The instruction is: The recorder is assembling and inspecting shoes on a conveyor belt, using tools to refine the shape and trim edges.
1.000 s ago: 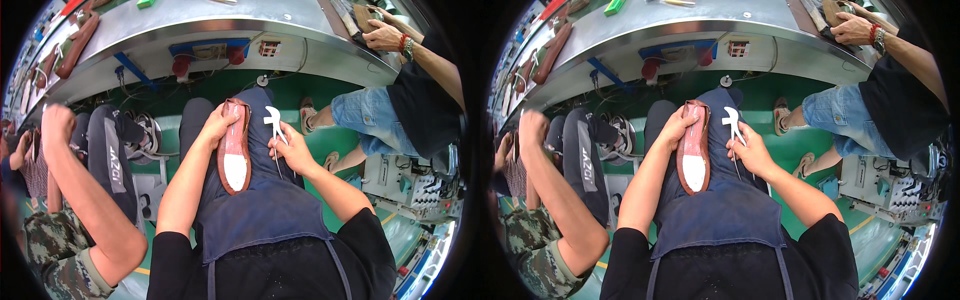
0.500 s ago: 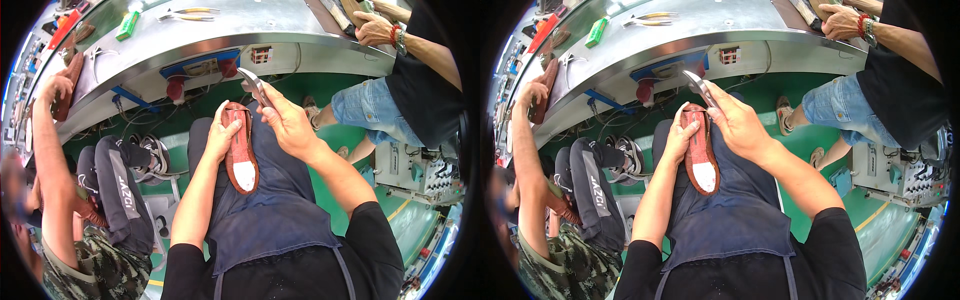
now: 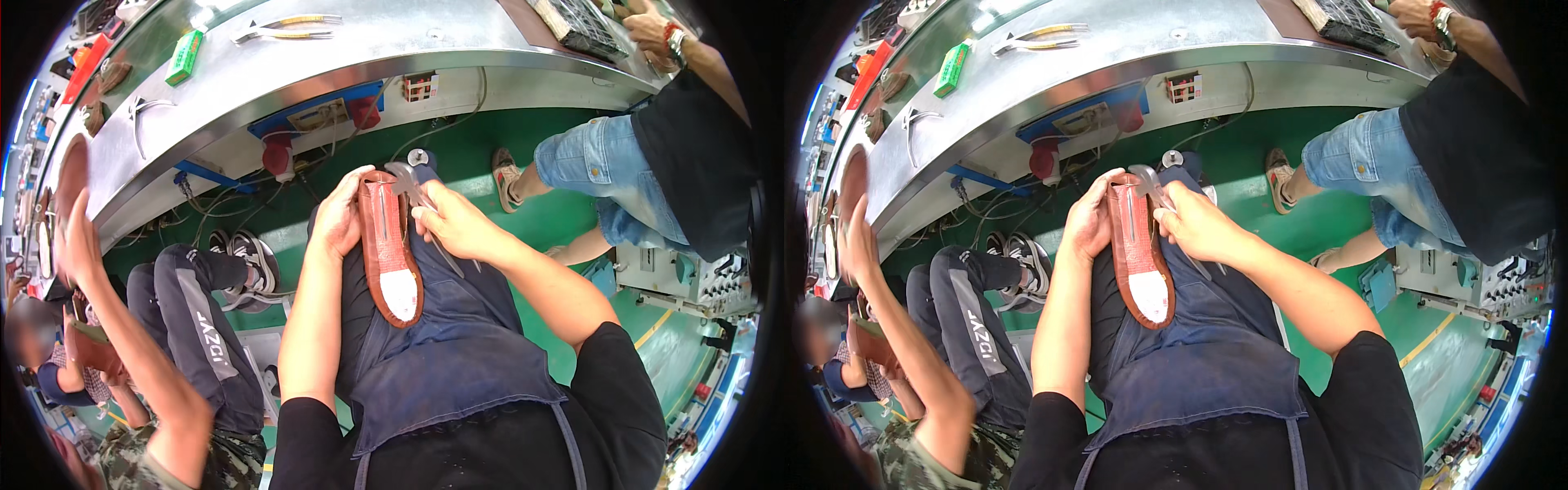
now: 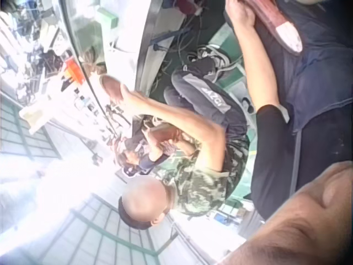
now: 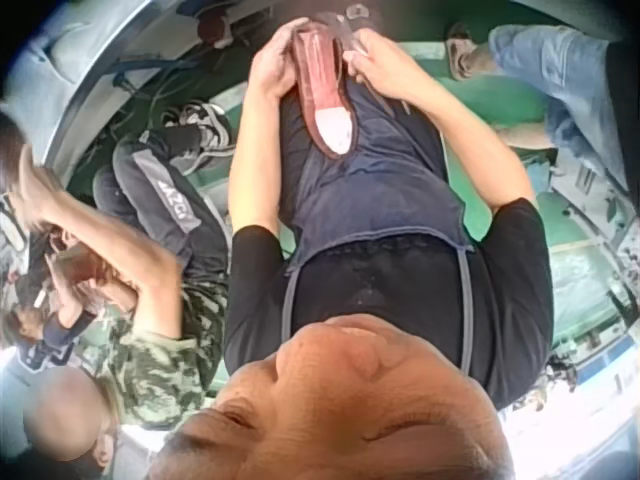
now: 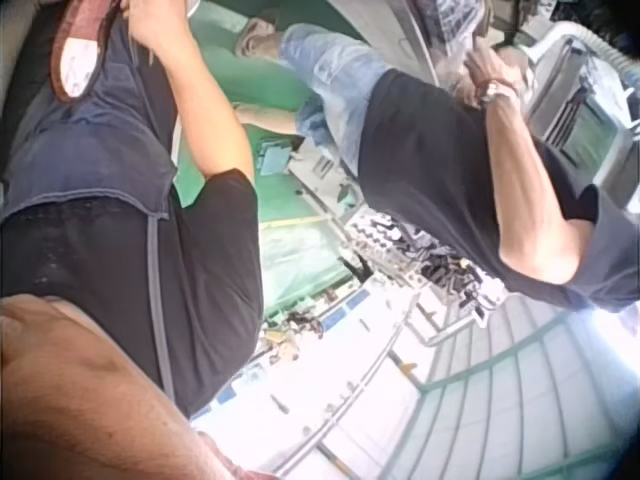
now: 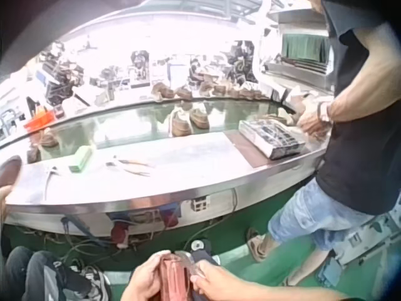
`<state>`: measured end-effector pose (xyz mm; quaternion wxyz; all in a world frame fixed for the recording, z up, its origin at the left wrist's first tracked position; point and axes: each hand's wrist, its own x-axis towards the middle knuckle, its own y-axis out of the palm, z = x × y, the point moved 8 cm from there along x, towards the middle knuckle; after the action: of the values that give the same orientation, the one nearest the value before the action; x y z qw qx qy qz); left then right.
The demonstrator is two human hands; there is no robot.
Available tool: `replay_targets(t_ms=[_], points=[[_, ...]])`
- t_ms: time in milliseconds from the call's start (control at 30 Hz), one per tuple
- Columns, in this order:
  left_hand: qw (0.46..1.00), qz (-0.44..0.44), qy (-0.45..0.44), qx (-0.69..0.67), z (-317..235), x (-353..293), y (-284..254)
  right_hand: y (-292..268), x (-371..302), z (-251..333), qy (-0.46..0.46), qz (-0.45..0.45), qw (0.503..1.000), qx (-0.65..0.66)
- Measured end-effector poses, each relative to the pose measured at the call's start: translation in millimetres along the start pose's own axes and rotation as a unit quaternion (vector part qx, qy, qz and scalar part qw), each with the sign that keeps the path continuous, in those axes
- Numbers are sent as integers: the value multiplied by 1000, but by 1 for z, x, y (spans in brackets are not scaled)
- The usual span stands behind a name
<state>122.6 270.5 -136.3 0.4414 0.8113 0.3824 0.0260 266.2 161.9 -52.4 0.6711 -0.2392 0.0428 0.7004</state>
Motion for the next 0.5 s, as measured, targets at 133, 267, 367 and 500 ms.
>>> replay_targets(t_ms=[133,267,367,500], points=[[998,20,-44,43,-14,12,-8,14,-7,9,41,88,992,80],[987,52,-119,99,-19,19,2,24,-2,8,46,98,979,174],[987,43,-132,85,-22,18,-1,27,0,12,56,105,971,209],[984,49,-108,133,-35,9,2,26,-7,24,54,77,987,131]])
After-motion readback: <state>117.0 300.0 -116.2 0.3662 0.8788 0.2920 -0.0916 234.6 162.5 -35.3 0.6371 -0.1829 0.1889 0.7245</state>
